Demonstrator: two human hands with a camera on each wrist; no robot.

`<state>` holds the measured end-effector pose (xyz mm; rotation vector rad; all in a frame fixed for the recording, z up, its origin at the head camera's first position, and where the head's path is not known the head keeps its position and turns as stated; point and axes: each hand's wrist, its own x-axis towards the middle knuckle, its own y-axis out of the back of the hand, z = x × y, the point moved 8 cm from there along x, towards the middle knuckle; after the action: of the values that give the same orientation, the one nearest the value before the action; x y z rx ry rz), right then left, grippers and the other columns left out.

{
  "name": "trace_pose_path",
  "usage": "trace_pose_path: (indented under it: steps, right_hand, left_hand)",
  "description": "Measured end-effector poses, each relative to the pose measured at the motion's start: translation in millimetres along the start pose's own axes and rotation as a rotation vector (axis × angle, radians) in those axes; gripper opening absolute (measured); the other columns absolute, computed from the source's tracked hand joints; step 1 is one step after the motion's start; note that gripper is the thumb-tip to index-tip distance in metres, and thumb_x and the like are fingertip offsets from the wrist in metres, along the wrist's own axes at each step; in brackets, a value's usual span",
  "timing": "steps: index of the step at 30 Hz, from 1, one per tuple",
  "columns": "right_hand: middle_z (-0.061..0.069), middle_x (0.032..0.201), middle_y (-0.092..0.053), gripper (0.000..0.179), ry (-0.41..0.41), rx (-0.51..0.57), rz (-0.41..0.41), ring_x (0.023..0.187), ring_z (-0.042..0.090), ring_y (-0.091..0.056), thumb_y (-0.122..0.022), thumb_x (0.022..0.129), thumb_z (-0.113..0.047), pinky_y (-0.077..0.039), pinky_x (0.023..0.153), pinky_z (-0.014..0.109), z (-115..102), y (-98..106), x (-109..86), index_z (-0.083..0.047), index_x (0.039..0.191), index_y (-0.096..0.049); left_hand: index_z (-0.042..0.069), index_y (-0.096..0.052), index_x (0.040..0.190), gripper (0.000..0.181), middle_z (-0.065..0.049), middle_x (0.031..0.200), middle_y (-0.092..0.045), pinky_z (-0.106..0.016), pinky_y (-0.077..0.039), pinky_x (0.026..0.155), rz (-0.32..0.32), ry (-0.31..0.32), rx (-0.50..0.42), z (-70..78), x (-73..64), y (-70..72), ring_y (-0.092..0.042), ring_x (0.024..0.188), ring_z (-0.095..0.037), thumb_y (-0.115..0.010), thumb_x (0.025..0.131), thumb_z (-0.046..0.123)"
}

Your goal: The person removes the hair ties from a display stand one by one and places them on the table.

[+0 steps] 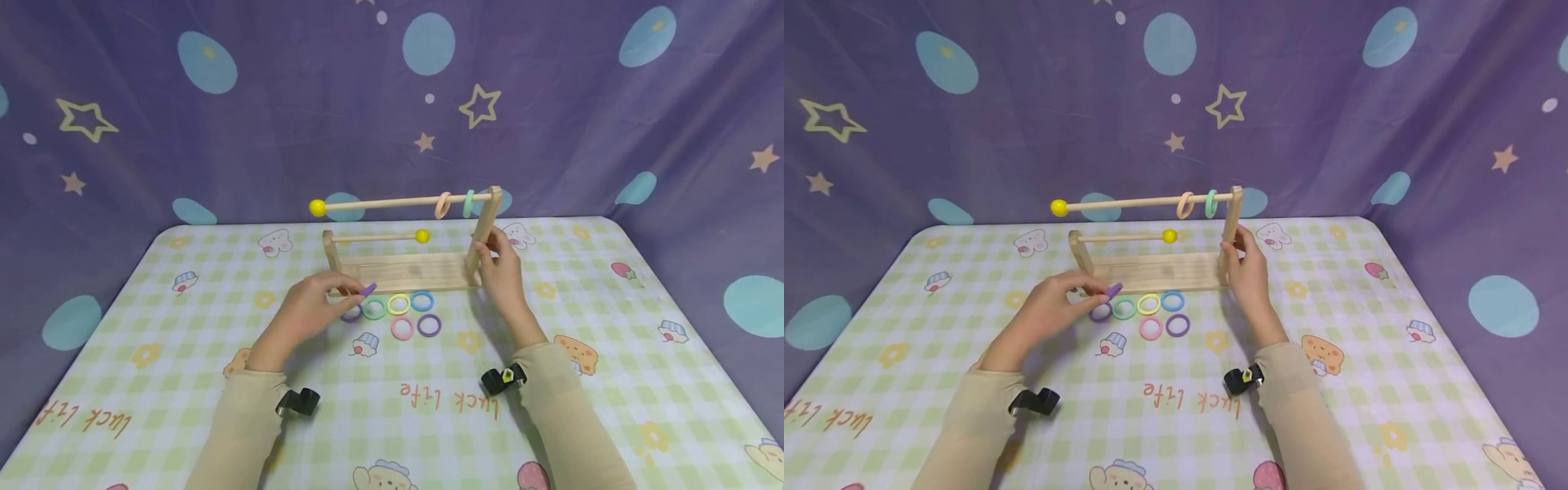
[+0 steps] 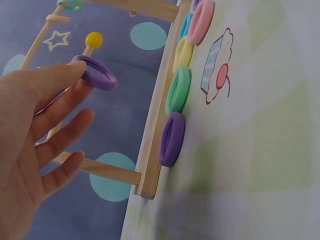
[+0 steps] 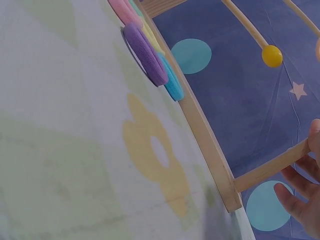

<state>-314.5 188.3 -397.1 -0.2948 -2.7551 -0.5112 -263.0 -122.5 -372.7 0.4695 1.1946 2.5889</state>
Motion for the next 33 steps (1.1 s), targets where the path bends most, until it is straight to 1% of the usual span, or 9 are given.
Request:
trace_pose_path:
  steps: [5, 11, 14, 18, 21, 27, 30, 33]
  right_hand:
    - [0.021, 0.128, -0.061, 0.042, 0.001, -0.005, -0.004, 0.116, 0.033, -0.058, -0.056, 0.101, -0.014, -0.051, 0.090, 0.044, 0, 0, 0.2, 0.000, 0.139, -0.049]
    - [0.021, 0.128, -0.061, 0.041, 0.001, -0.004, -0.002, 0.117, 0.034, -0.058, -0.056, 0.101, -0.011, -0.051, 0.089, 0.045, -1, 0, 0.1, -0.001, 0.140, -0.049]
    - [0.022, 0.129, -0.060, 0.041, -0.002, -0.006, -0.003, 0.117, 0.034, -0.058, -0.056, 0.101, -0.012, -0.051, 0.089, 0.046, -1, 0, -0.4, -0.001, 0.140, -0.049]
    - [0.021, 0.129, -0.060, 0.043, -0.004, -0.005, -0.005, 0.117, 0.033, -0.057, -0.056, 0.101, -0.014, -0.051, 0.090, 0.045, 0, 0, -0.8, -0.001, 0.141, -0.048]
    - [0.021, 0.129, -0.060, 0.043, -0.005, -0.003, -0.005, 0.117, 0.033, -0.057, -0.055, 0.101, -0.016, -0.051, 0.090, 0.045, 1, -1, -1.5, -0.001, 0.141, -0.048]
    - [0.021, 0.129, -0.060, 0.043, -0.013, -0.002, -0.007, 0.117, 0.033, -0.057, -0.055, 0.101, -0.016, -0.051, 0.090, 0.045, 0, -1, -2.6, -0.002, 0.141, -0.048]
    - [0.021, 0.129, -0.060, 0.042, -0.012, 0.003, -0.005, 0.118, 0.033, -0.057, -0.055, 0.101, -0.014, -0.051, 0.090, 0.045, 0, -1, -2.2, -0.002, 0.141, -0.048]
    - [0.021, 0.129, -0.060, 0.042, -0.008, 0.006, -0.004, 0.118, 0.033, -0.057, -0.055, 0.102, -0.014, -0.051, 0.090, 0.045, 0, -1, -1.5, -0.002, 0.141, -0.048]
  left_hand:
    - [0.022, -0.077, 0.099, 0.013, 0.008, 0.090, -0.068, -0.044, -0.048, 0.091, -0.035, 0.002, -0.017, 1.4, 0.0, -5.2, -0.064, 0.092, -0.024, -0.078, 0.087, 0.022]
    - [0.024, -0.078, 0.097, 0.009, 0.010, 0.088, -0.067, -0.046, -0.047, 0.091, -0.097, 0.022, -0.029, 0.2, -0.1, -12.3, -0.063, 0.091, -0.022, -0.077, 0.087, 0.023]
    - [0.025, -0.078, 0.095, 0.007, 0.011, 0.088, -0.067, -0.043, -0.048, 0.087, -0.124, 0.011, -0.030, 3.1, -0.7, -16.4, -0.063, 0.090, -0.021, -0.078, 0.087, 0.024]
    - [0.025, -0.078, 0.094, 0.008, 0.013, 0.086, -0.066, -0.036, -0.048, 0.076, -0.147, -0.020, -0.030, 7.1, -1.4, -21.7, -0.063, 0.085, -0.017, -0.079, 0.086, 0.022]
    - [0.025, -0.078, 0.094, 0.009, 0.014, 0.085, -0.065, -0.033, -0.047, 0.072, -0.165, -0.034, -0.039, 7.9, -1.9, -26.4, -0.062, 0.082, -0.014, -0.079, 0.086, 0.021]
    - [0.025, -0.078, 0.092, 0.010, 0.015, 0.085, -0.067, -0.035, -0.050, 0.078, -0.201, -0.052, -0.076, 8.7, -2.7, -34.5, -0.062, 0.082, -0.012, -0.081, 0.084, 0.019]
    - [0.025, -0.078, 0.092, 0.011, 0.015, 0.086, -0.069, -0.034, -0.050, 0.077, -0.222, -0.054, -0.083, 8.1, -3.3, -38.8, -0.061, 0.082, -0.010, -0.080, 0.084, 0.018]
    - [0.025, -0.078, 0.093, 0.011, 0.016, 0.087, -0.069, -0.032, -0.049, 0.076, -0.249, -0.044, -0.070, 6.7, -3.8, -43.9, -0.060, 0.080, -0.008, -0.079, 0.085, 0.017]
